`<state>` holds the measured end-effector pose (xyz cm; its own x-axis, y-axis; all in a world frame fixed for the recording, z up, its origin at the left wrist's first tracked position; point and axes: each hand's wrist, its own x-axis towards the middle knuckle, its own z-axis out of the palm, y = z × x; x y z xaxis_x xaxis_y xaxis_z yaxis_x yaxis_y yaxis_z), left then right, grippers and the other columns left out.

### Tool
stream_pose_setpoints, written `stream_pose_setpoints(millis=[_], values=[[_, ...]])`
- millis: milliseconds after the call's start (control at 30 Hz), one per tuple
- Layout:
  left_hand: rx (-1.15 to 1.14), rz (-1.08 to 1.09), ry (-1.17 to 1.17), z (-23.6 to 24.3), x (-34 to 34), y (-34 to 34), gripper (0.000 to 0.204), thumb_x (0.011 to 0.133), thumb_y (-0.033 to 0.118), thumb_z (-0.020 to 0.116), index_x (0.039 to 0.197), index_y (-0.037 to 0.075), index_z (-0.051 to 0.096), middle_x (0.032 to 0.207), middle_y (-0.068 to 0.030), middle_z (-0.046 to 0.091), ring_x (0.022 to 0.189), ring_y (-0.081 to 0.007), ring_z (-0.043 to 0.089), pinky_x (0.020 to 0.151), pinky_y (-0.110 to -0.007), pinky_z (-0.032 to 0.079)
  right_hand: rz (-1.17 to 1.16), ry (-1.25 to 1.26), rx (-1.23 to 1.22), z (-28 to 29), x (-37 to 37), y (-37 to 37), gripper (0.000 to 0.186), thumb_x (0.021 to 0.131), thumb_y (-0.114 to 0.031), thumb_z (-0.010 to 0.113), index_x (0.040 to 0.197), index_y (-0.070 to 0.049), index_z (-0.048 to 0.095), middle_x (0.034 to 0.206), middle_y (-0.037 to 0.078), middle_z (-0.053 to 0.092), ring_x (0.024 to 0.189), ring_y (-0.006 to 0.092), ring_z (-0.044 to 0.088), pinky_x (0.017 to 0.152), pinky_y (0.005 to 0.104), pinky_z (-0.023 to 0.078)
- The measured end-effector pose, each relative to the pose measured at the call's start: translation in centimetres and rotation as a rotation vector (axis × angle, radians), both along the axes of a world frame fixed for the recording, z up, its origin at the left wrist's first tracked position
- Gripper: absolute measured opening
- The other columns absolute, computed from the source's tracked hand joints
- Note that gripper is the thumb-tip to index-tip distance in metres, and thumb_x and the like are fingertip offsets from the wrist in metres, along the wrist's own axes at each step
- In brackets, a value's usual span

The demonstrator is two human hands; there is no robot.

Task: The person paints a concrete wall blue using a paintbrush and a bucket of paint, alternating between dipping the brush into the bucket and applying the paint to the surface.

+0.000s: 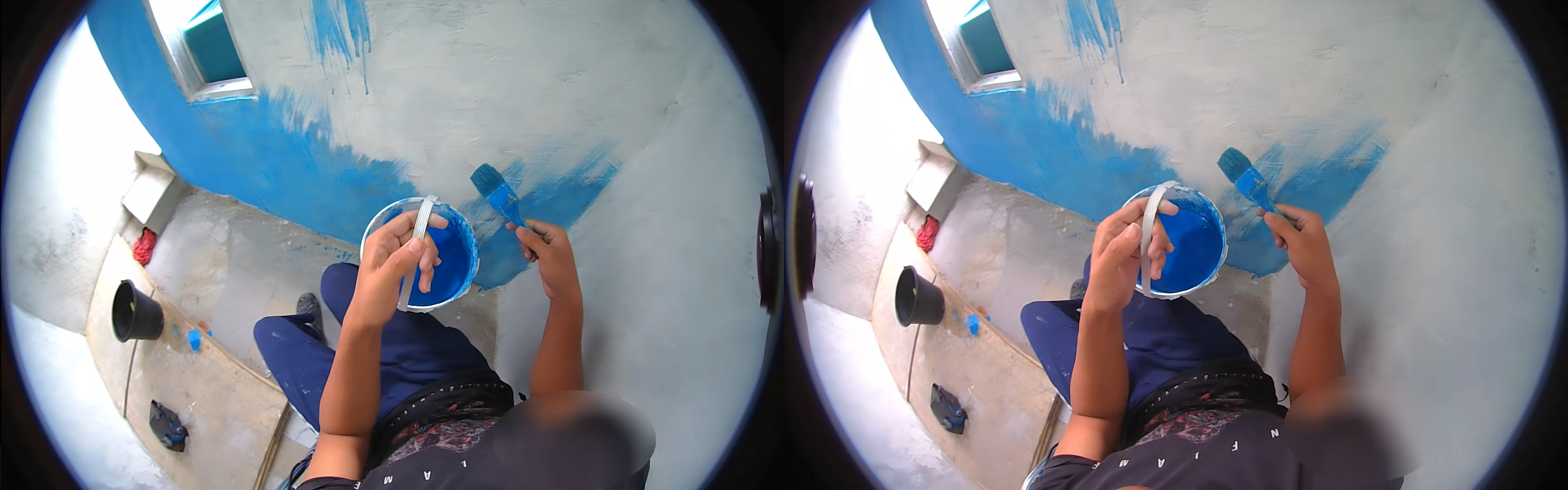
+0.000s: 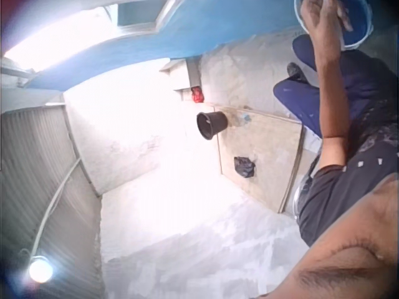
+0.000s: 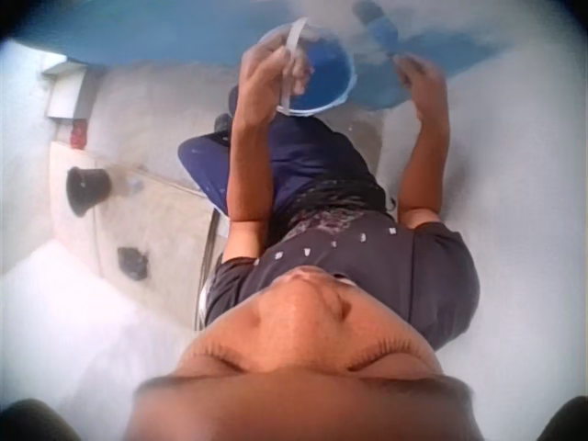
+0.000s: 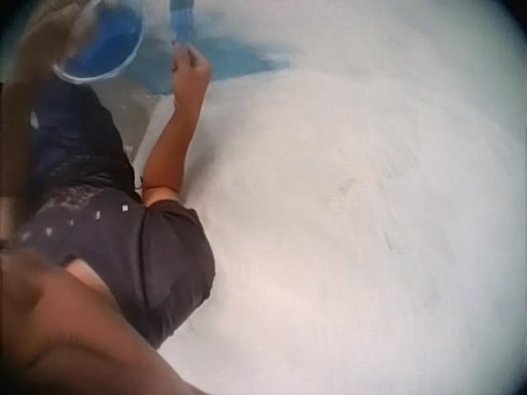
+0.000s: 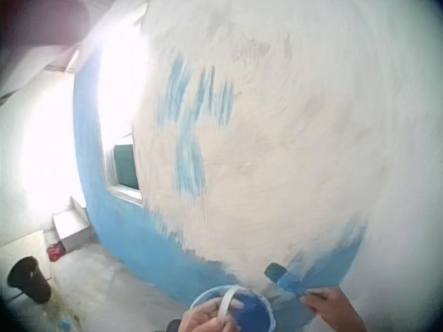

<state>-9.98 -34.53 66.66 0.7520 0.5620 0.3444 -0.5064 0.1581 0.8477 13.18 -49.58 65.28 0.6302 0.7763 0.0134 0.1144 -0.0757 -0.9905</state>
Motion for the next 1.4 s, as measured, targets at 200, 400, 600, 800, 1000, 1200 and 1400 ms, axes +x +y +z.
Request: stream_pose_setpoints(millis=[200, 400, 600, 800, 1000, 1200, 1400], values=[[0.074, 0.169, 0.023, 3.0, -3.1, 0.6, 0.074, 0.091, 0.048, 0.056, 0.124, -0.018, 0.052, 0.068, -0.0025, 0.054, 0.051, -0.0107, 0.055, 0.072, -0.024, 0.050, 0.065, -0.091, 0.075, 1.5, -1.4, 0.4, 0.020, 0.090, -0.012, 0.070, 0.105, 0.000, 0.075, 0.069, -0.004, 0.054, 0.063, 0.0048, 0.042, 0.058, 0.0231, 0.035], [0.077, 0.233, 0.043, 3.4, -7.4, 1.7, 0.061, 0.089, 0.035, 0.060, 0.123, -0.015, 0.056, 0.066, -0.0023, 0.054, 0.049, -0.0050, 0.043, 0.054, -0.019, 0.039, 0.139, -0.146, 0.050, 0.9, -2.4, 1.8, 0.021, 0.088, -0.012, 0.071, 0.105, 0.001, 0.075, 0.071, -0.003, 0.057, 0.064, 0.0058, 0.044, 0.058, 0.0235, 0.033], [-0.043, 0.282, 0.028, 1.0, -9.3, 1.5, 0.049, 0.091, 0.025, 0.060, 0.123, -0.012, 0.059, 0.065, 0.0001, 0.052, 0.051, -0.0030, 0.040, 0.049, -0.019, 0.033, 0.328, -0.183, 0.080, 0.4, -3.5, 3.1, 0.031, 0.087, -0.013, 0.072, 0.113, 0.003, 0.070, 0.082, 0.003, 0.065, 0.071, 0.0079, 0.054, 0.067, 0.0230, 0.043], [-0.078, 0.329, 0.026, 0.6, -10.3, 0.8, 0.034, 0.095, 0.014, 0.061, 0.120, -0.009, 0.062, 0.064, 0.0028, 0.050, 0.051, -0.0014, 0.041, 0.047, -0.018, 0.031, 0.580, -0.107, 0.067, 2.2, -3.5, 6.3, 0.038, 0.087, -0.010, 0.068, 0.122, 0.002, 0.064, 0.087, 0.007, 0.068, 0.080, 0.0115, 0.063, 0.074, 0.0259, 0.047], [-0.143, 0.436, 0.127, 0.9, -10.1, 2.0, 0.029, 0.100, 0.016, 0.054, 0.112, -0.007, 0.066, 0.057, 0.0044, 0.046, 0.047, -0.0026, 0.040, 0.046, -0.019, 0.032, 0.651, -0.124, 0.129, 2.4, -4.4, 8.1, 0.029, 0.086, -0.013, 0.069, 0.111, 0.001, 0.071, 0.085, 0.012, 0.073, 0.076, 0.0120, 0.065, 0.073, 0.0249, 0.047], [-0.148, 0.492, 0.099, 0.4, -9.0, 2.6, 0.029, 0.103, 0.018, 0.051, 0.109, -0.005, 0.068, 0.054, 0.0039, 0.046, 0.044, -0.0033, 0.039, 0.048, -0.020, 0.034, 0.649, -0.100, 0.020, 3.4, -4.6, 8.7, 0.029, 0.083, -0.016, 0.075, 0.106, 0.002, 0.073, 0.084, 0.014, 0.075, 0.069, 0.0109, 0.064, 0.066, 0.0240, 0.047], [-0.167, 0.622, 0.066, -1.0, -9.4, 2.6, 0.033, 0.105, 0.022, 0.049, 0.107, -0.004, 0.068, 0.053, 0.0040, 0.044, 0.043, -0.0036, 0.035, 0.058, -0.021, 0.042, 0.719, -0.237, 0.054, 4.8, -8.5, 10.6, 0.022, 0.087, -0.015, 0.073, 0.102, 0.001, 0.074, 0.078, 0.009, 0.073, 0.066, 0.0090, 0.061, 0.061, 0.0225, 0.046]])
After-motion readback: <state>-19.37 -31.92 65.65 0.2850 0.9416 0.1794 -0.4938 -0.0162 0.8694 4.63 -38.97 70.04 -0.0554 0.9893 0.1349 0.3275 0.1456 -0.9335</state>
